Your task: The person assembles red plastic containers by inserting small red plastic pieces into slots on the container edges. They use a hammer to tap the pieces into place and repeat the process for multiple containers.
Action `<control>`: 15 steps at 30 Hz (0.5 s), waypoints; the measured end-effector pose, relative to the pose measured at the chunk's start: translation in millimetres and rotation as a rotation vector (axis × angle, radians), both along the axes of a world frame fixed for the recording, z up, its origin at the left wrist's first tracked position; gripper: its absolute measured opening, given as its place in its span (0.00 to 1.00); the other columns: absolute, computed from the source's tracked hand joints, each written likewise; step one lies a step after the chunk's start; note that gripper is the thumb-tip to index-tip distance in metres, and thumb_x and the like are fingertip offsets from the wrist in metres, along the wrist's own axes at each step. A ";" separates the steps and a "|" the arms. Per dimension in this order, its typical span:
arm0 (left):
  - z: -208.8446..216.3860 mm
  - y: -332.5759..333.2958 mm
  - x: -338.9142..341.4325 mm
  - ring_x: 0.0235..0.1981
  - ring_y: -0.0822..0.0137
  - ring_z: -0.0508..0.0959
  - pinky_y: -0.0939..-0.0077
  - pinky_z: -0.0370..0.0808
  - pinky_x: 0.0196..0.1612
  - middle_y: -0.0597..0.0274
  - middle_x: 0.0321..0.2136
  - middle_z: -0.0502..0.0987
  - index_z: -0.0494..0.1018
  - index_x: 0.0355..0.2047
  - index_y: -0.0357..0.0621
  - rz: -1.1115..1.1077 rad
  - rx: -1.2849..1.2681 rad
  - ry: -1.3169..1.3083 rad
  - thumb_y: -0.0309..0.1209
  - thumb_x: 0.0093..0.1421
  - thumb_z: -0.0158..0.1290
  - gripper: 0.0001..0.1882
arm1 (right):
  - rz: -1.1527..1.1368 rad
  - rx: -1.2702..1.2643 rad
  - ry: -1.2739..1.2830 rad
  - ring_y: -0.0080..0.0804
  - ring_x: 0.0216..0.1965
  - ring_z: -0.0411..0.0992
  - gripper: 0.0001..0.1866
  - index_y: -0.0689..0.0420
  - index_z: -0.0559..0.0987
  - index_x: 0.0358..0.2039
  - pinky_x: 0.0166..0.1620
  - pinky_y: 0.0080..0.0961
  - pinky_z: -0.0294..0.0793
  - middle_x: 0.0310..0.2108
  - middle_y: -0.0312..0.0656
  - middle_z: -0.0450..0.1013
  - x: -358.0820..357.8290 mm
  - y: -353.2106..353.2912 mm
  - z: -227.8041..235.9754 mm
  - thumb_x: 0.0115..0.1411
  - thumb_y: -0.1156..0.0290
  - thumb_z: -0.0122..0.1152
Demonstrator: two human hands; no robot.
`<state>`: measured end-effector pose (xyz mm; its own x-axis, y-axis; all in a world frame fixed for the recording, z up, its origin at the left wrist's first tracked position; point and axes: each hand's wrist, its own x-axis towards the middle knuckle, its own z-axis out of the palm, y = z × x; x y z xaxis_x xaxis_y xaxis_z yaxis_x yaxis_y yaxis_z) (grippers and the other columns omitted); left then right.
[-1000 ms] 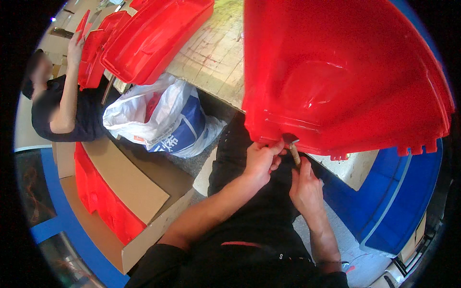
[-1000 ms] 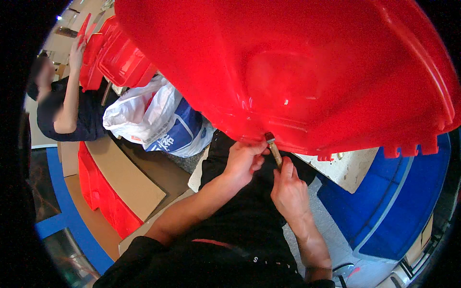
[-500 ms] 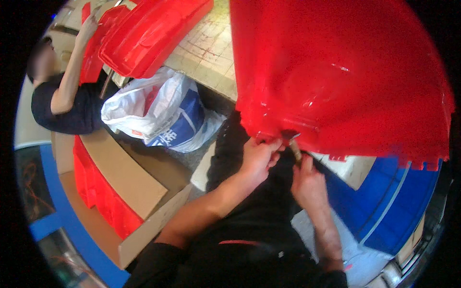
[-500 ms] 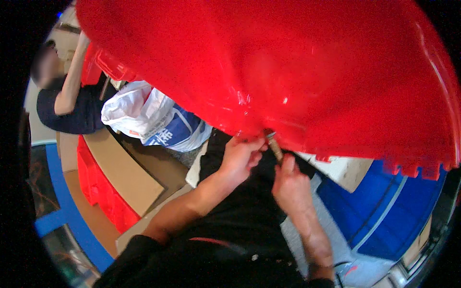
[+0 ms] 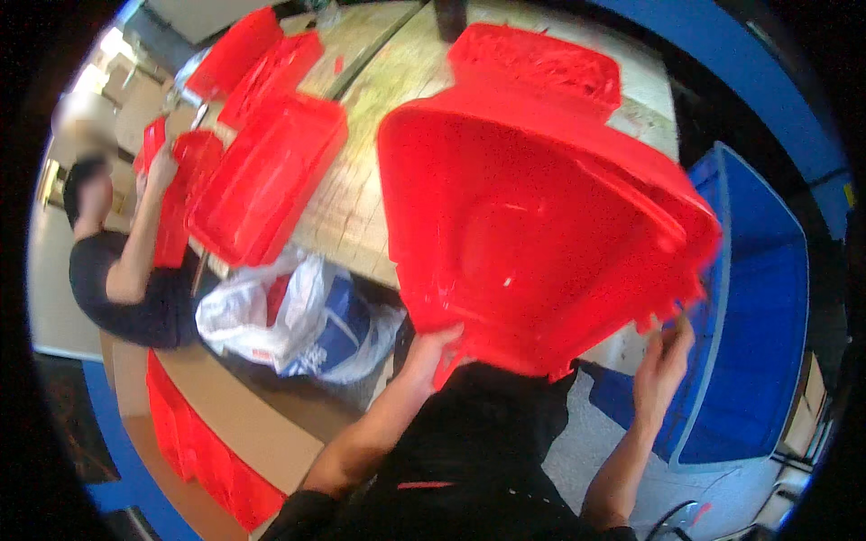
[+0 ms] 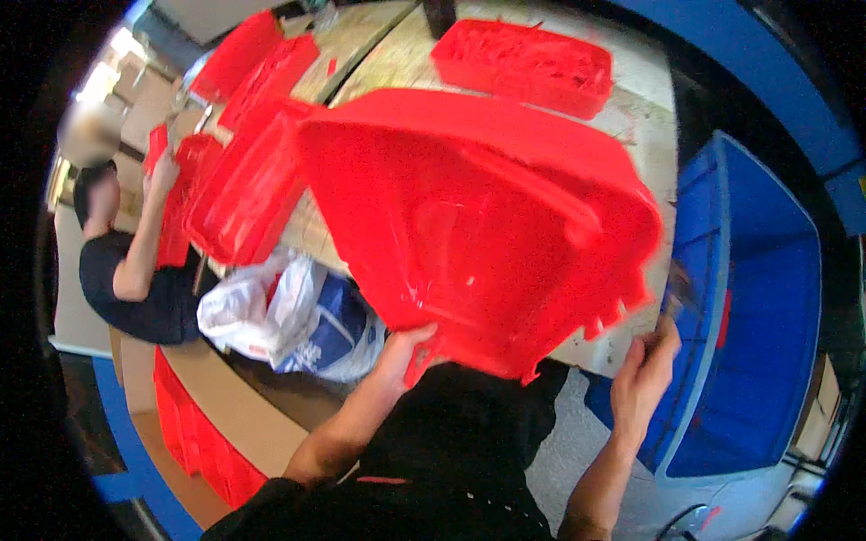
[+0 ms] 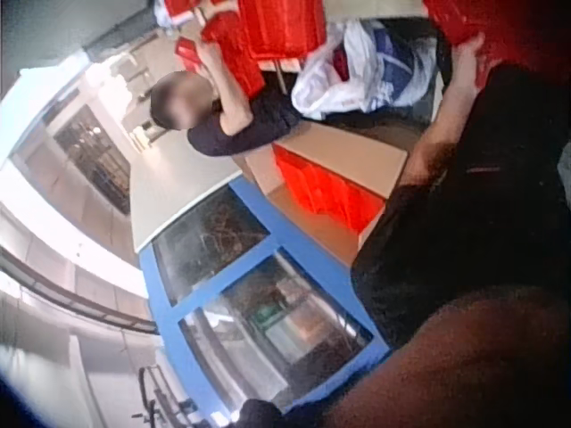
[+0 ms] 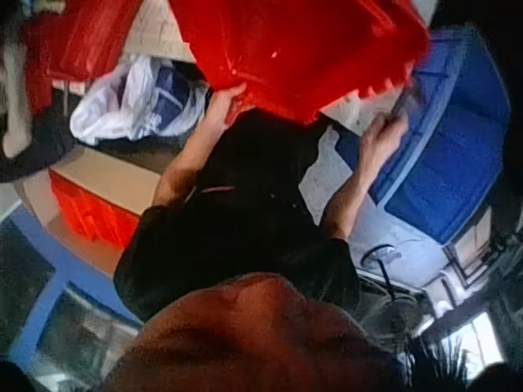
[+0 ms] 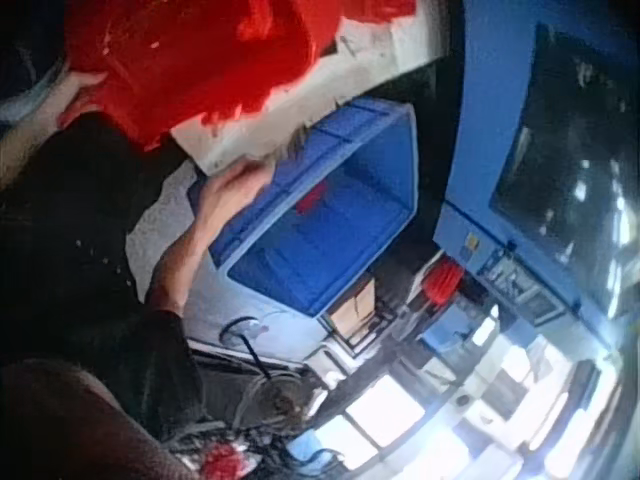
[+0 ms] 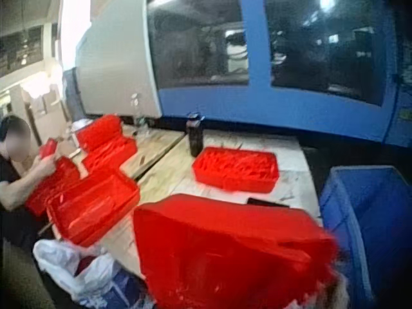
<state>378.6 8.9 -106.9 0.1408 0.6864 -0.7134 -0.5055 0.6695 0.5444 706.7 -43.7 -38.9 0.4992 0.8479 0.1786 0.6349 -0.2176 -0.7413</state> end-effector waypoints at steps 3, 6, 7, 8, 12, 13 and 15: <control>8.8 -12.4 -10.7 0.47 0.54 0.80 0.56 0.81 0.45 0.52 0.51 0.76 0.65 0.58 0.43 -0.065 0.015 -0.008 0.29 0.63 0.54 0.23 | -0.005 -0.230 -0.388 0.58 0.44 0.73 0.18 0.64 0.69 0.52 0.45 0.44 0.74 0.43 0.60 0.71 14.6 36.3 -21.5 0.61 0.78 0.54; 16.4 -26.6 -22.3 0.43 0.56 0.82 0.59 0.81 0.44 0.52 0.47 0.79 0.68 0.55 0.43 -0.018 0.093 -0.066 0.31 0.62 0.55 0.21 | -0.029 -0.457 -0.328 0.58 0.46 0.72 0.15 0.62 0.71 0.48 0.45 0.48 0.73 0.44 0.60 0.69 20.4 56.2 -31.3 0.60 0.78 0.55; 18.5 -30.3 -26.6 0.42 0.57 0.82 0.61 0.81 0.43 0.52 0.45 0.80 0.70 0.53 0.43 -0.013 -0.008 -0.054 0.32 0.62 0.55 0.20 | -0.022 -0.496 -0.336 0.57 0.47 0.71 0.14 0.62 0.71 0.47 0.45 0.49 0.73 0.44 0.59 0.69 21.1 59.5 -31.1 0.59 0.78 0.56; 19.5 -31.0 -28.9 0.40 0.58 0.82 0.62 0.80 0.42 0.53 0.43 0.81 0.71 0.51 0.43 -0.024 -0.111 -0.062 0.33 0.62 0.55 0.18 | 0.002 -0.461 -0.383 0.57 0.48 0.71 0.15 0.61 0.71 0.47 0.46 0.48 0.72 0.45 0.59 0.69 20.9 60.9 -29.5 0.59 0.77 0.57; 29.8 -28.4 -25.8 0.33 0.61 0.82 0.66 0.80 0.41 0.56 0.34 0.81 0.74 0.45 0.40 0.104 -0.211 -0.240 0.34 0.61 0.56 0.15 | 0.113 -0.255 -0.436 0.55 0.51 0.68 0.19 0.61 0.72 0.49 0.51 0.46 0.70 0.46 0.57 0.69 10.9 67.2 -19.0 0.56 0.76 0.62; 36.4 -27.9 -21.6 0.30 0.60 0.80 0.67 0.78 0.37 0.55 0.32 0.80 0.74 0.47 0.38 0.120 -0.201 -0.263 0.44 0.64 0.52 0.22 | 0.129 -0.146 -0.433 0.55 0.52 0.67 0.21 0.61 0.72 0.50 0.52 0.46 0.70 0.46 0.57 0.69 5.2 69.8 -17.4 0.55 0.75 0.63; 57.9 -22.5 -20.7 0.31 0.58 0.81 0.66 0.77 0.36 0.52 0.32 0.81 0.72 0.50 0.37 -0.076 -0.284 -0.548 0.50 0.66 0.45 0.27 | 0.297 -0.099 -0.324 0.56 0.51 0.67 0.22 0.61 0.73 0.50 0.53 0.44 0.69 0.47 0.56 0.69 -9.8 76.4 -16.4 0.54 0.74 0.64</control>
<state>357.9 -13.6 -49.0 0.5793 0.4546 -0.6765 -0.6067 0.7948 0.0145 696.9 32.7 -55.4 0.1631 0.9669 0.1965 0.8765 -0.0505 -0.4788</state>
